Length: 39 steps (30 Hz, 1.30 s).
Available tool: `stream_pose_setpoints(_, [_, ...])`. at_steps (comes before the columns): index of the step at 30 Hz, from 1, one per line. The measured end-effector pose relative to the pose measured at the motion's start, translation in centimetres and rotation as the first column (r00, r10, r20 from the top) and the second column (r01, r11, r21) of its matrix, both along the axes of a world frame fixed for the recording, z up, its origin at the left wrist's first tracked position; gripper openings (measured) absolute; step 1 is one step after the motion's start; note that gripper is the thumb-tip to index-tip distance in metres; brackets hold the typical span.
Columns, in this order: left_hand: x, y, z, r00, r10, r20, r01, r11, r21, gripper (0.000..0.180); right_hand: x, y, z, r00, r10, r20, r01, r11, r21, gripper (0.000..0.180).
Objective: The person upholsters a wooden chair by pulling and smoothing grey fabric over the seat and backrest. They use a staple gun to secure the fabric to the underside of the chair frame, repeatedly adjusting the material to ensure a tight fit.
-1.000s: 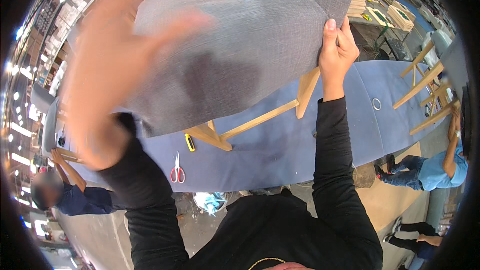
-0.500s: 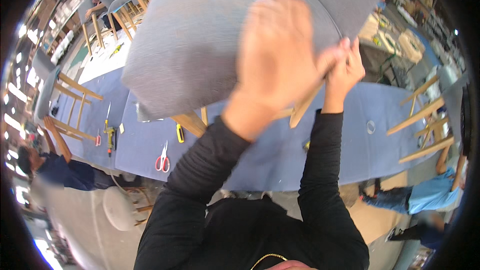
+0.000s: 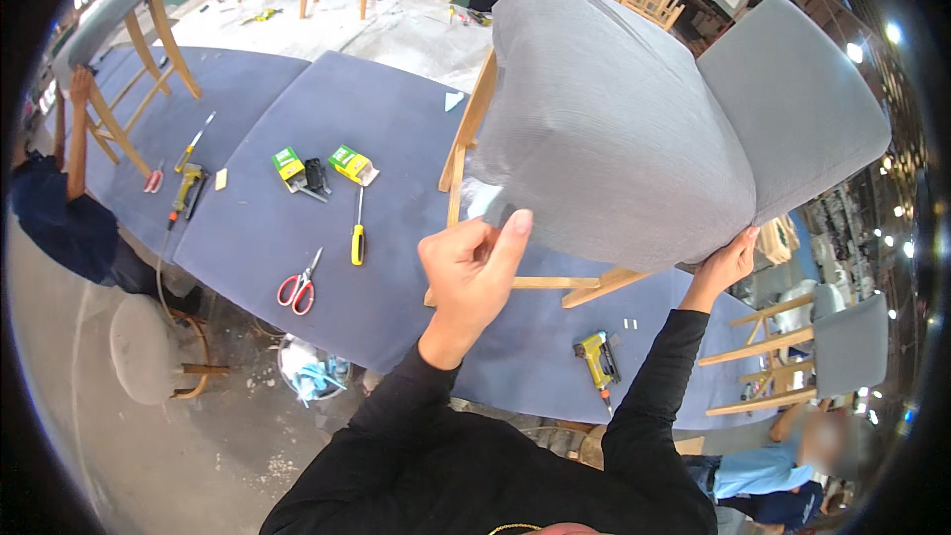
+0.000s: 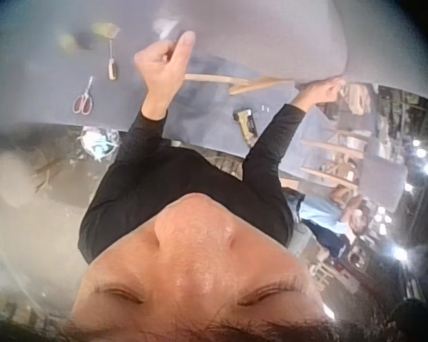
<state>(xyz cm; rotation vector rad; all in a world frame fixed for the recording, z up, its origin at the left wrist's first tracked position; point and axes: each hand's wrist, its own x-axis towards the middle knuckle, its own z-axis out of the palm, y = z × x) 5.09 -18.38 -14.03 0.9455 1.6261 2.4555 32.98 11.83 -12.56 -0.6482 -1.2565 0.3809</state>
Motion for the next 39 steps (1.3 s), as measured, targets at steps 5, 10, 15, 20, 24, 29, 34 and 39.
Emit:
stream_pose_setpoints(5, [-1.1, 1.6, 0.3, 0.997, 0.057, -0.047, -0.049, 0.986, 0.158, 0.053, -0.5, -0.9, 0.9, 1.000, 0.005, -0.014, -0.006, 0.994, -0.108, 0.059])
stream_pose_setpoints(10, [-2.8, 2.6, -1.9, 0.932, 0.218, -0.288, -0.149, 0.958, 0.243, 0.039, -1.0, -1.8, 1.1, 0.998, -0.055, 0.012, 0.056, 0.993, -0.103, 0.060])
stream_pose_setpoints(15, [-3.7, 3.2, -2.8, 0.893, 0.260, -0.367, -0.173, 0.952, 0.253, 0.033, -2.4, -2.9, 1.4, 1.000, -0.023, 0.014, 0.025, 0.994, -0.111, 0.061])
stream_pose_setpoints(20, [-4.1, 3.9, -3.8, 0.897, 0.226, -0.379, -0.117, 0.950, 0.290, 0.029, -1.0, -1.6, 0.6, 0.995, -0.040, 0.094, 0.044, 0.998, -0.043, 0.061])
stream_pose_setpoints(24, [-3.8, 3.6, -4.1, 0.924, 0.157, -0.348, -0.064, 0.963, 0.263, 0.026, -0.9, -1.4, 0.4, 0.996, -0.037, 0.079, 0.040, 0.999, -0.032, 0.058])
stream_pose_setpoints(29, [-3.4, 3.9, -3.5, 0.936, 0.131, -0.326, -0.039, 0.961, 0.275, 0.025, 0.6, 0.3, 0.0, 0.992, -0.073, 0.104, 0.074, 0.997, -0.011, 0.060])
stream_pose_setpoints(34, [-3.1, 3.3, -3.1, 0.936, 0.106, -0.336, -0.041, 0.980, 0.195, 0.026, 0.9, 1.5, -0.7, 0.985, -0.163, 0.057, 0.159, 0.985, 0.071, 0.053])
stream_pose_setpoints(39, [-3.1, 2.5, -2.2, 0.914, 0.125, -0.386, -0.095, 0.991, 0.096, 0.032, -0.2, 1.5, -0.4, 0.974, -0.221, 0.054, 0.211, 0.966, 0.149, 0.047])
